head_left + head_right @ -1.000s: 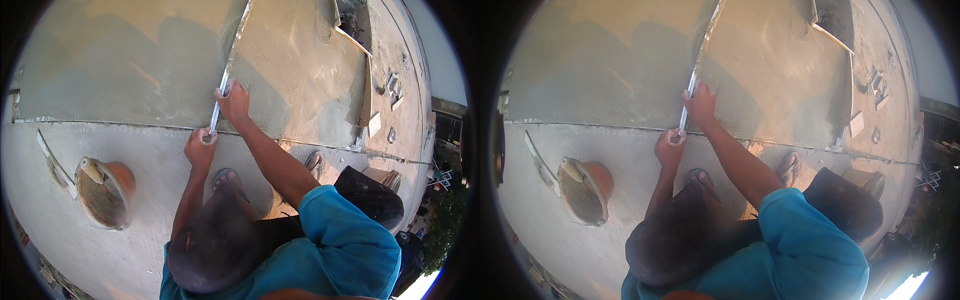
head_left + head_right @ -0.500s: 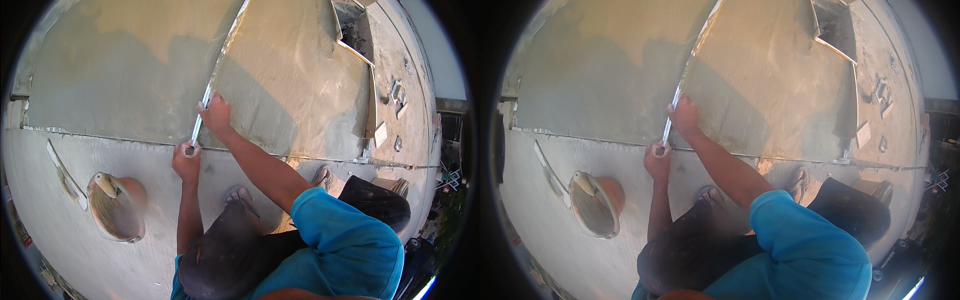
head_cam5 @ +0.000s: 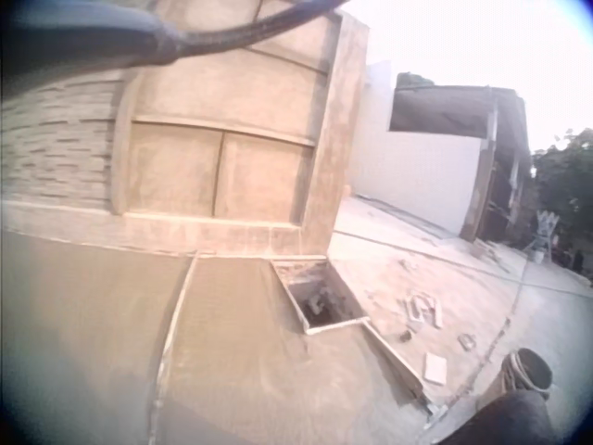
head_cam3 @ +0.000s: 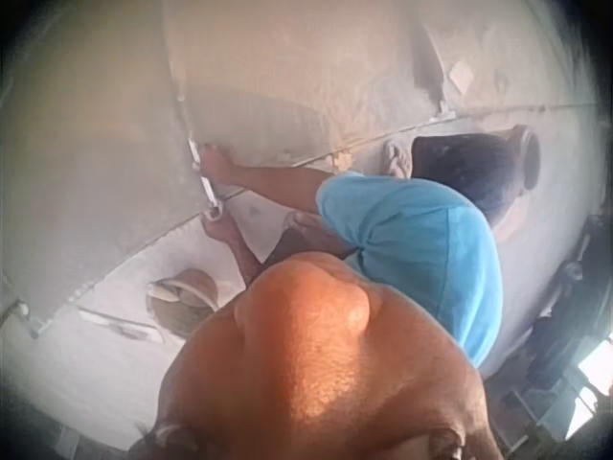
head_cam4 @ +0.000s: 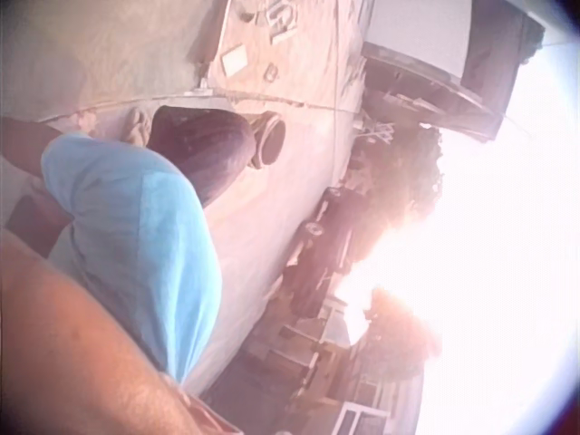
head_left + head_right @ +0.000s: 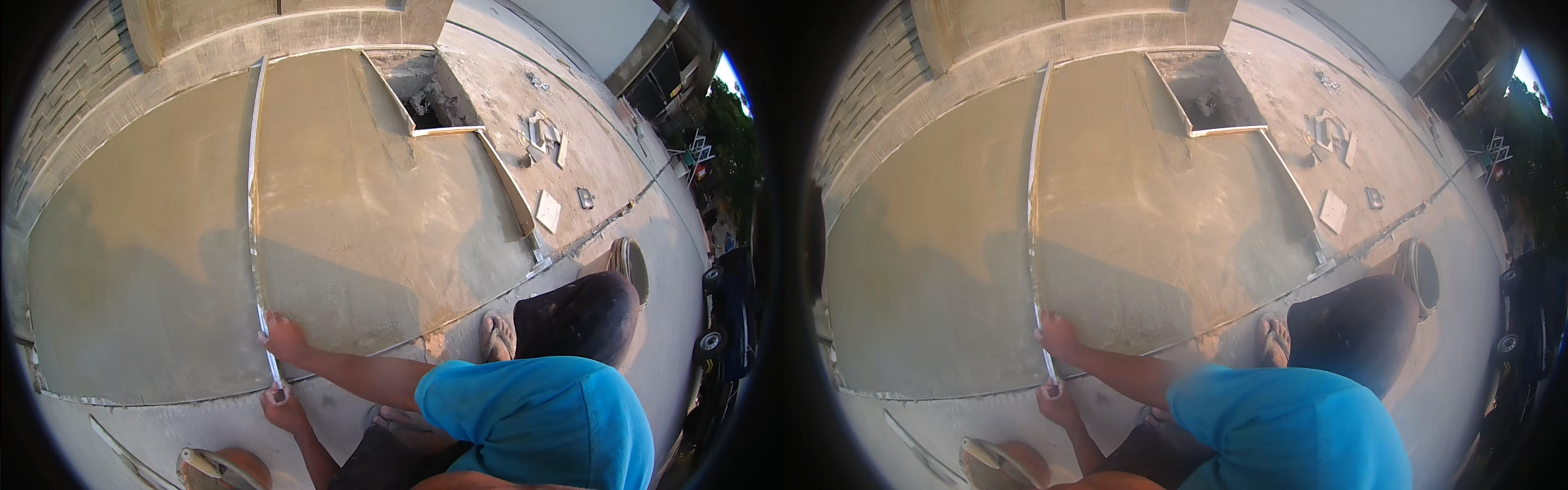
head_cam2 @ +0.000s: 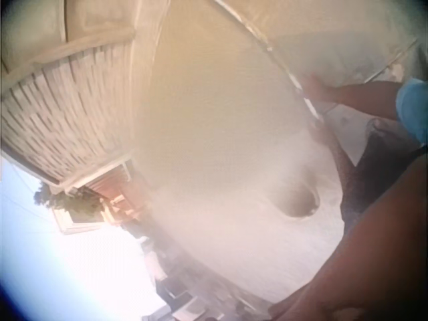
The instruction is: The person scoops wet cement from a bucket with a trowel and spreads it onto a concrete floor. They use a straight edge to level the surface and repeat the process across multiple sections.
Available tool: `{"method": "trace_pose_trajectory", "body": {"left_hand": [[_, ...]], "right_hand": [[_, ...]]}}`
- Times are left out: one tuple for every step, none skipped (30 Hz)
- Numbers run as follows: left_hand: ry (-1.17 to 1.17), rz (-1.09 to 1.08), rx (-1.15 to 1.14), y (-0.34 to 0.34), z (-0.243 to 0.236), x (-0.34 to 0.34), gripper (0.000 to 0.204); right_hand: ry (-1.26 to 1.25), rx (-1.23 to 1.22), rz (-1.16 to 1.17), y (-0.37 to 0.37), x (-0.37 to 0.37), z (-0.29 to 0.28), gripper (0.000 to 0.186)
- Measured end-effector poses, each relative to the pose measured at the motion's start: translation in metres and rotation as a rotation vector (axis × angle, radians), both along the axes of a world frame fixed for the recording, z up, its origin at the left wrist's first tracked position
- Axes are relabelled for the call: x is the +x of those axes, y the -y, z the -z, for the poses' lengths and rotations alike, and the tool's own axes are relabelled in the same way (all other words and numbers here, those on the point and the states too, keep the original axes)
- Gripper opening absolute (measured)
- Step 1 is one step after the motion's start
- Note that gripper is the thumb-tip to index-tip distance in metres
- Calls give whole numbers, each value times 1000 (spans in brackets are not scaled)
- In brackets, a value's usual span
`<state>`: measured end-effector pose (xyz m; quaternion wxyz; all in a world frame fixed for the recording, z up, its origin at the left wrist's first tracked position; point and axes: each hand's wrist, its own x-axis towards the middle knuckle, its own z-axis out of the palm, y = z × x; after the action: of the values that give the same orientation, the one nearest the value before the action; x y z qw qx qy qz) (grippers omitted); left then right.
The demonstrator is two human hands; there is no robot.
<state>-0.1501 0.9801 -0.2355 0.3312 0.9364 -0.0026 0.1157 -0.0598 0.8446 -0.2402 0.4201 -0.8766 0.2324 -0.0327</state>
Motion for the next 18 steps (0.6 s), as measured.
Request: {"method": "trace_pose_trajectory", "body": {"left_hand": [[-20, -10, 1, -2, 3, -2, 17], [-34, -25, 5, -9, 2, 0, 18], [-50, -44, 7, -13, 3, 3, 19], [-45, -41, 15, -13, 4, 4, 19], [-36, -48, 29, -19, 5, 7, 19], [-39, -62, 54, -26, 4, 1, 18], [-4, -37, -21, -22, 8, 2, 18], [28, -42, -61, -23, 6, 5, 17], [13, -61, -39, -22, 2, 7, 18], [1, -65, -37, -12, 1, 7, 19], [15, -45, 0, -14, 4, 7, 20], [34, -22, 16, -15, 8, 8, 20], [36, -33, 9, -17, 9, 8, 20], [33, -34, -6, -24, 10, 9, 20], [31, -32, -21, -29, 11, 11, 20], [44, -47, -72, -35, 10, 11, 21], [27, -62, -36, -35, 5, 8, 21], [9, -74, 0, -31, 0, 9, 21]], "right_hand": [[-23, -9, -4, -2, 2, 1, 42], [-1, -31, -1, -9, 4, 3, 42], [20, -55, -3, -16, 5, 5, 42], [39, -81, -9, -19, 6, 8, 42], [40, -80, -15, -22, 12, 9, 42], [28, -68, -26, -25, 13, 12, 43], [14, -58, -41, -27, 16, 15, 43], [-18, 2, -57, -29, 17, 7, 43], [-56, 63, -72, -24, 17, -1, 43], [-11, 38, -43, -16, 13, 4, 43], [45, 13, -9, -15, 13, 10, 43], [76, -4, -19, -16, 14, 8, 42], [106, -19, -25, -18, 13, 7, 41], [132, -41, -22, -19, 14, 3, 40], [110, -47, -65, -18, 16, 0, 38], [86, -50, -123, -16, 19, -4, 36], [40, -44, -184, -11, 14, -6, 34], [90, -48, -164, 0, 13, -8, 32]]}}
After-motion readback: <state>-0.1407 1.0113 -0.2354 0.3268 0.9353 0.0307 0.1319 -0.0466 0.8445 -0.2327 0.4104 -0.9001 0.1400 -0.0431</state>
